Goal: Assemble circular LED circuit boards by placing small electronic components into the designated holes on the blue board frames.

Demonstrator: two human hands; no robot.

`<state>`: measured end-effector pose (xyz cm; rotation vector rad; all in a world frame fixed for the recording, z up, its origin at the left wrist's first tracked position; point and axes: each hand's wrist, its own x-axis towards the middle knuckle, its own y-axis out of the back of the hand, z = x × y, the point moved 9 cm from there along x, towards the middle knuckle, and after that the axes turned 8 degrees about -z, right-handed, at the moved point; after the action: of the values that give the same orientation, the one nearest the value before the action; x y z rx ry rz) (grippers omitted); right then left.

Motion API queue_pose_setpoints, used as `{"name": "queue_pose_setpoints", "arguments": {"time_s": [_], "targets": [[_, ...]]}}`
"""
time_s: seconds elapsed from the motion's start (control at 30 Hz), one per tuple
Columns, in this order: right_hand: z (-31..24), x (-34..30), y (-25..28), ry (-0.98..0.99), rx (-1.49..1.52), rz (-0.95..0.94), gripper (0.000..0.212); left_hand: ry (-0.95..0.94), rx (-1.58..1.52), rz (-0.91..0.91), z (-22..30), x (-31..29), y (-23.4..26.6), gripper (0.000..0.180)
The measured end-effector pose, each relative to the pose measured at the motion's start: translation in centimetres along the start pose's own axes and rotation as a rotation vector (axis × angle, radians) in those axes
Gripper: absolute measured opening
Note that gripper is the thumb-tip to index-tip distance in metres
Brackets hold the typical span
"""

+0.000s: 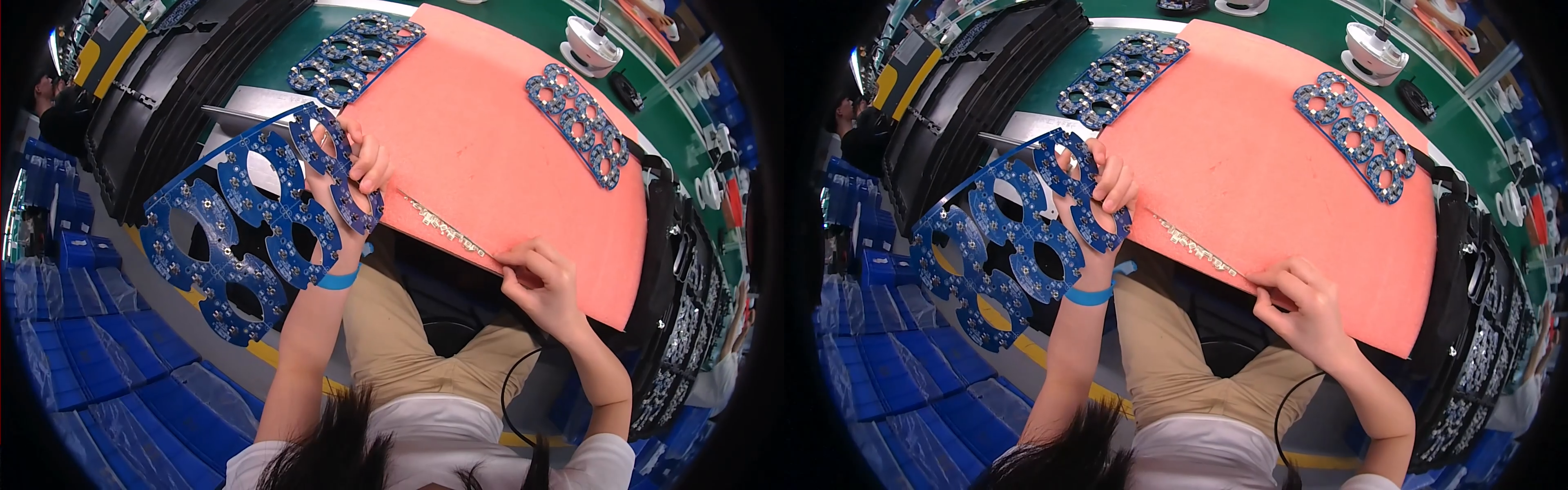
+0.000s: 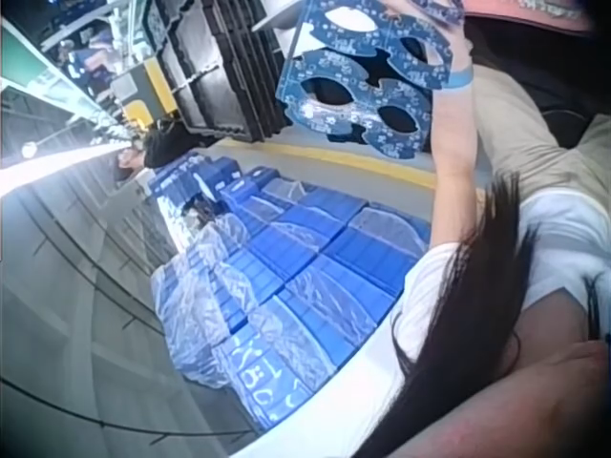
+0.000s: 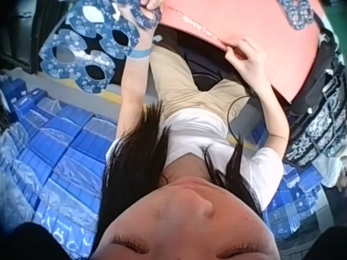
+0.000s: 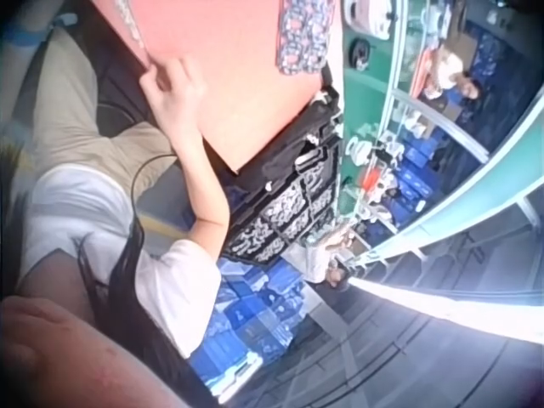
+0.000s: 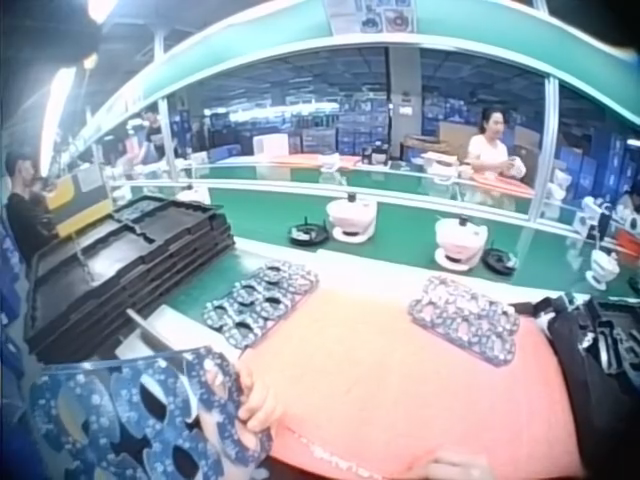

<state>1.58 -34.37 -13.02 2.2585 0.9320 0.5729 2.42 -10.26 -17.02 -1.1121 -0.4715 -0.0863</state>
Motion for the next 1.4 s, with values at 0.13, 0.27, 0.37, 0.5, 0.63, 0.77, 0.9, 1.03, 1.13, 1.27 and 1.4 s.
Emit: {"name": "queue_pose_setpoints", "arguments": {"time_s": [0.13, 0.27, 0.37, 0.5, 0.63, 0.77, 0.9, 1.03, 1.13, 1.27, 1.4], "targets": [[0.1, 0.0, -0.1, -0.001, -0.013, -0.001, 0.020, -0.008, -0.043, -0.001, 0.0, 0.0, 0.2, 0.034], [0.0, -0.2, -0.1, 0.018, -0.029, 0.004, 0.020, 0.015, -0.112, -0.088, 0.0, -0.1, -0.1, 0.037], [0.0, -0.2, 0.0, 0.027, -0.032, 0.007, 0.021, 0.008, -0.060, 0.046, 0.0, -0.1, -0.1, 0.034], [-0.2, -0.2, -0.1, 0.050, -0.037, -0.004, 0.020, 0.004, -0.070, -0.033, 0.0, 0.1, 0.0, 0.034], [0.3, -0.4, 0.1, 0.002, 0.007, 0.043, 0.019, -0.009, -0.093, -0.060, -0.1, 0.1, -0.1, 0.035], [0.4, -0.3, 0.1, -0.028, -0.019, 0.055, 0.019, 0.007, -0.041, 0.003, 0.0, 0.0, -0.1, 0.035], [0.2, -0.3, 0.0, 0.022, -0.030, 0.042, 0.020, 0.011, -0.046, 0.001, 0.0, 0.0, -0.4, 0.035], [-0.3, -0.3, 0.0, 0.061, -0.038, 0.035, 0.021, 0.000, -0.073, 0.040, 0.2, -0.2, 0.2, 0.038], [-0.2, -0.3, 0.0, 0.069, -0.042, 0.032, 0.021, 0.013, -0.041, 0.036, 0.0, -0.1, -0.1, 0.035], [-0.4, -0.3, 0.0, 0.096, -0.054, 0.025, 0.022, 0.013, -0.055, 0.044, 0.1, -0.2, -0.2, 0.035], [-0.6, -0.3, 0.0, 0.116, -0.057, 0.030, 0.022, 0.011, -0.050, 0.034, 0.1, -0.1, -0.2, 0.035]]}}
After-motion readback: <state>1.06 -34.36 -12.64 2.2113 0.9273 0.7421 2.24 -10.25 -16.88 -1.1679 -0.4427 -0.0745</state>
